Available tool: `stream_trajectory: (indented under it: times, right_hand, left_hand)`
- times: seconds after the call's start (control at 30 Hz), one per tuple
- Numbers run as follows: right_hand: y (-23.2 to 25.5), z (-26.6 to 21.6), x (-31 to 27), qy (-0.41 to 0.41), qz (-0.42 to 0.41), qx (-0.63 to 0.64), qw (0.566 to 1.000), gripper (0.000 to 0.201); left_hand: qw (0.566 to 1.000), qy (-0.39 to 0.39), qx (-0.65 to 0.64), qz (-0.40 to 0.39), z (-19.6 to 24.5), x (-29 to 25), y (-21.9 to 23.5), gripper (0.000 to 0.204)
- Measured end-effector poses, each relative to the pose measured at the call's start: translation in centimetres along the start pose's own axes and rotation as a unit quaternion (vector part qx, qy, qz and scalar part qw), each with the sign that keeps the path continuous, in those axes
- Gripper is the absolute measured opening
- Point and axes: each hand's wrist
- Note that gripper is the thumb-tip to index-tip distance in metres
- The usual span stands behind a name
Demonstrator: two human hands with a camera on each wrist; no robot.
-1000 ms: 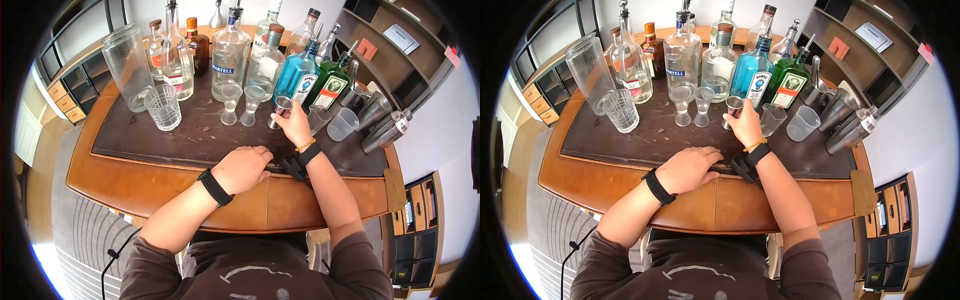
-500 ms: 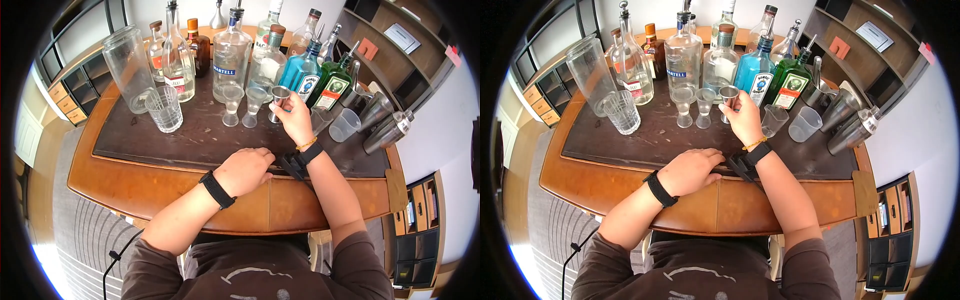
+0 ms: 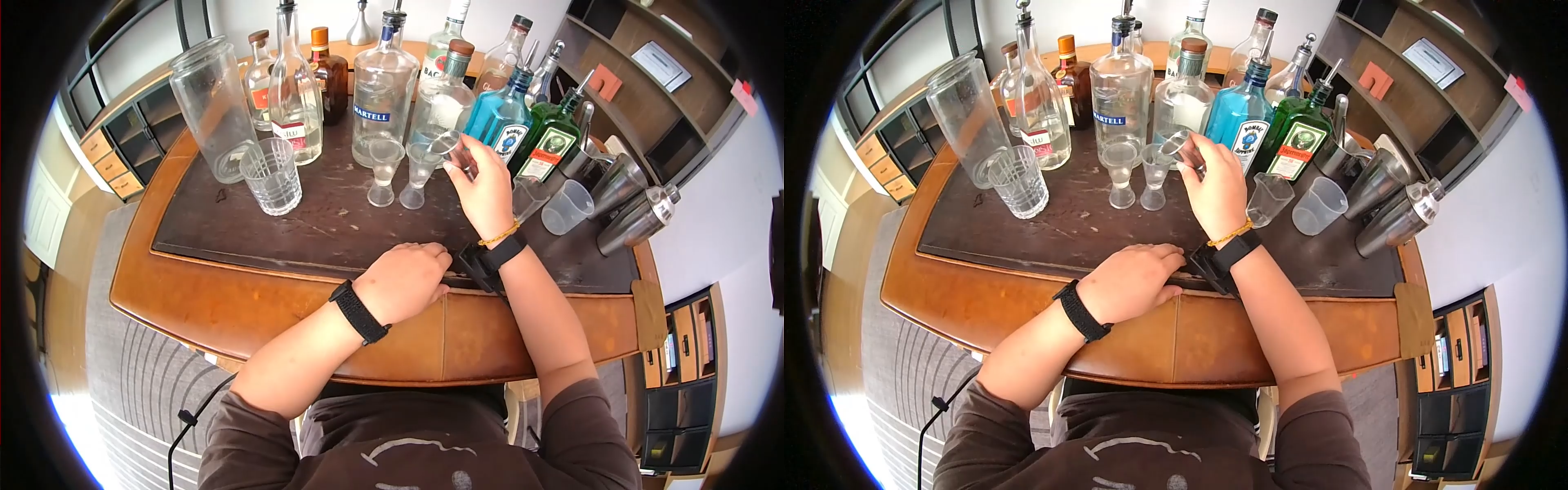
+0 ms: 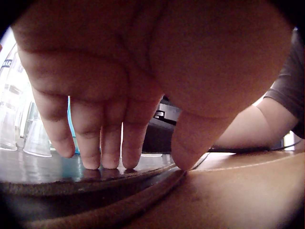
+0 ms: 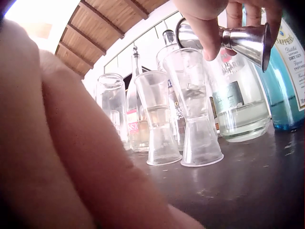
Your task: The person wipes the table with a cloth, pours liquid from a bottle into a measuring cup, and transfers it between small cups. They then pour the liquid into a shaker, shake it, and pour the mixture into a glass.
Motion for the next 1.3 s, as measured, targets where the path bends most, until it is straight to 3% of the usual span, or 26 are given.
stream_trajectory:
  times: [0.1,0.63,0.83,0.93,1.0,1.03,1.1,1.17,1.27,1.3]
  right_hand:
    - [0.7,-1.1,0.1,0.051,0.005,-0.09,0.995,0.043]
    - [1.3,-2.5,0.9,0.128,0.053,-0.224,0.965,0.046]
    - [1.6,-2.8,1.3,0.222,0.074,-0.283,0.93,0.044]
    - [1.8,-2.6,1.0,0.165,0.056,-0.277,0.945,0.04]
    - [1.7,-1.6,0.7,0.022,0.068,-0.099,0.992,0.036]
    - [1.7,-1.3,0.5,0.022,0.068,-0.1,0.992,0.036]
    - [1.9,-0.9,0.1,-0.106,0.02,-0.021,0.994,0.04]
    - [1.3,0.8,-0.7,-0.104,0.005,-0.016,0.994,0.043]
    - [0.2,2.6,-1.6,-0.151,-0.024,0.152,0.977,0.045]
    - [0.2,3.0,-1.8,-0.152,-0.021,0.152,0.976,0.045]
  left_hand:
    - [1.0,-0.006,-0.004,0.011,0.0,-0.1,-0.1,0.038]
    - [1.0,-0.002,-0.007,0.001,0.2,0.0,0.3,0.037]
    - [1.0,-0.002,-0.011,0.0,0.2,0.0,0.3,0.037]
    - [1.0,-0.002,-0.008,0.0,0.1,0.0,0.3,0.037]
    - [1.0,0.0,-0.007,0.002,0.1,0.0,0.2,0.037]
    - [1.0,-0.002,-0.006,0.004,0.1,-0.1,0.2,0.037]
    - [1.0,-0.004,-0.006,0.005,0.1,-0.1,0.2,0.038]
    - [1.0,-0.001,-0.002,-0.001,0.2,-0.1,0.3,0.037]
    - [1.0,-0.005,-0.004,-0.001,0.2,0.0,0.4,0.037]
    - [1.0,-0.007,-0.002,-0.003,0.2,0.0,0.4,0.037]
Point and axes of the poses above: each hand's wrist, its own x-axis towards the middle knuckle, its own y-axis out of the back of the hand, z = x × y, and after that the axes turned 3 degrees about x, right-handed
